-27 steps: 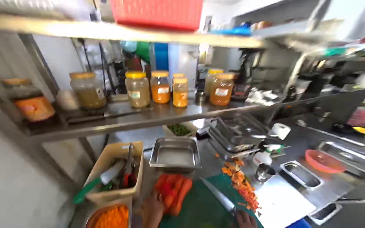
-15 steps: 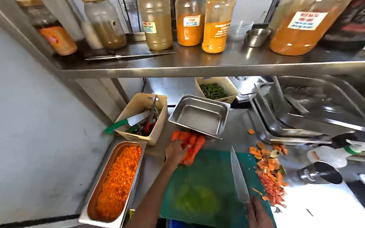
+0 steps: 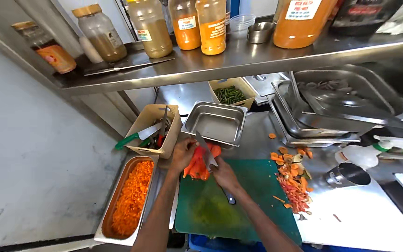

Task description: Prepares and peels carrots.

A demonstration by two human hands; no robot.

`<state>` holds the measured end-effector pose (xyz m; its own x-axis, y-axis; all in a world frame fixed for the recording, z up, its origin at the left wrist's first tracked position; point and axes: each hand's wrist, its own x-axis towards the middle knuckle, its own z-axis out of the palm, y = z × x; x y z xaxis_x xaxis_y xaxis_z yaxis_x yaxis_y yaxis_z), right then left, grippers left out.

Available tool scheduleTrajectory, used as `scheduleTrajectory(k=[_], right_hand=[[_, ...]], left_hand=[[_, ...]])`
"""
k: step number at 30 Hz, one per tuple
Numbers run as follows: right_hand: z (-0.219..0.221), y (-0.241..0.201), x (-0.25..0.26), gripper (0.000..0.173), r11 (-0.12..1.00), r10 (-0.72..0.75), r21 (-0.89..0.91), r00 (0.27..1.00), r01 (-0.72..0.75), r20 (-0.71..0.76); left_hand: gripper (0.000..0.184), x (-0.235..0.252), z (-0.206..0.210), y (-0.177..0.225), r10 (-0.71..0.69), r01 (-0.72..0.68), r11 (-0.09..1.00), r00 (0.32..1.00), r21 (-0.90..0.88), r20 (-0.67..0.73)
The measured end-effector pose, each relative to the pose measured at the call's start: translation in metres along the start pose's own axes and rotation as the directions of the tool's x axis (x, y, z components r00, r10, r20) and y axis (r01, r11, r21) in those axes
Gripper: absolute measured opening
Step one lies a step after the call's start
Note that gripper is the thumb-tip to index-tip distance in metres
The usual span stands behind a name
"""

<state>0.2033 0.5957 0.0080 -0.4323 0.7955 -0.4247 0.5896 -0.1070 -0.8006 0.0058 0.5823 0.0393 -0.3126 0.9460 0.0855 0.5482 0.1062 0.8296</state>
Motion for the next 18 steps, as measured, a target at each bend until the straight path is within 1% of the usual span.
scheduleTrajectory(k=[1, 3, 4, 5, 6, 7, 8, 9, 10, 11, 12, 13, 14, 15, 16, 17, 18], right_hand=[[0.007, -0.004, -0.012, 0.04, 0.996, 0.003, -0.084, 0.999, -0.001, 0.033], [0.013, 0.006, -0.065, 0.043, 0.982, 0.031, -0.191, 0.986, 0.001, 0.165], [0.015, 0.021, -0.094, 0.041, 0.976, 0.06, -0.218, 0.967, -0.005, 0.247], [0.016, 0.042, -0.118, 0.038, 0.974, 0.07, -0.227, 0.952, 0.0, 0.299], [0.016, 0.061, -0.137, 0.037, 0.978, 0.072, -0.207, 0.951, -0.008, 0.3], [0.013, 0.075, -0.148, 0.036, 0.984, 0.063, -0.176, 0.971, -0.022, 0.229], [0.007, 0.085, -0.151, 0.035, 0.991, 0.045, -0.128, 0.993, -0.031, 0.107], [0.0, 0.091, -0.146, 0.036, 0.997, 0.032, -0.066, 0.999, -0.033, -0.024], [-0.008, 0.095, -0.138, 0.039, 0.999, 0.032, -0.003, 0.99, -0.033, -0.136], [-0.017, 0.097, -0.131, 0.041, 0.999, 0.034, 0.019, 0.973, -0.03, -0.227], [-0.026, 0.103, -0.126, 0.043, 1.0, 0.012, -0.012, 0.951, -0.017, -0.308], [-0.033, 0.108, -0.123, 0.045, 0.997, -0.025, -0.082, 0.924, -0.006, -0.381], [-0.038, 0.113, -0.123, 0.046, 0.988, -0.064, -0.154, 0.897, -0.004, -0.437], [-0.04, 0.119, -0.124, 0.045, 0.977, -0.096, -0.215, 0.87, -0.012, -0.483], [-0.041, 0.126, -0.127, 0.043, 0.965, -0.115, -0.26, 0.852, -0.026, -0.51], [-0.04, 0.135, -0.128, 0.043, 0.954, -0.13, -0.297, 0.837, -0.041, -0.531], [-0.038, 0.144, -0.128, 0.042, 0.941, -0.143, -0.333, 0.824, -0.058, -0.548]], left_hand=[[0.02, 0.004, -0.001, -0.004, 0.012, -0.011, 1.0, 1.0, 0.014, -0.018], [0.023, 0.02, -0.015, -0.015, 0.012, -0.012, 1.0, 0.994, -0.002, -0.104], [0.026, 0.029, -0.027, -0.021, -0.018, 0.013, 0.999, 0.987, -0.032, -0.159], [0.028, 0.035, -0.039, -0.027, -0.07, 0.064, 0.997, 0.974, -0.037, -0.214], [0.029, 0.036, -0.05, -0.035, -0.112, 0.122, 0.992, 0.962, 0.024, -0.249], [0.028, 0.033, -0.058, -0.041, -0.153, 0.188, 0.975, 0.956, 0.121, -0.249], [0.026, 0.027, -0.062, -0.044, -0.207, 0.259, 0.937, 0.952, 0.233, -0.224], [0.025, 0.021, -0.061, -0.046, -0.247, 0.309, 0.878, 0.946, 0.364, -0.208], [0.031, 0.013, -0.056, -0.046, -0.261, 0.328, 0.819, 0.944, 0.47, -0.203], [0.036, 0.003, -0.047, -0.045, -0.234, 0.313, 0.781, 0.949, 0.54, -0.212], [0.035, -0.009, -0.035, -0.046, -0.147, 0.244, 0.78, 0.967, 0.576, -0.21], [0.03, -0.02, -0.022, -0.047, -0.052, 0.147, 0.792, 0.983, 0.593, -0.174], [0.026, -0.03, -0.008, -0.045, 0.006, 0.055, 0.806, 0.995, 0.59, -0.101], [0.026, -0.04, 0.007, -0.043, 0.002, 0.01, 0.82, 1.0, 0.572, -0.019], [0.034, -0.047, 0.02, -0.038, -0.082, 0.028, 0.833, 0.994, 0.552, 0.073], [0.047, -0.051, 0.032, -0.034, -0.192, 0.083, 0.839, 0.97, 0.538, 0.15], [0.06, -0.052, 0.043, -0.033, -0.272, 0.14, 0.831, 0.947, 0.538, 0.173]])
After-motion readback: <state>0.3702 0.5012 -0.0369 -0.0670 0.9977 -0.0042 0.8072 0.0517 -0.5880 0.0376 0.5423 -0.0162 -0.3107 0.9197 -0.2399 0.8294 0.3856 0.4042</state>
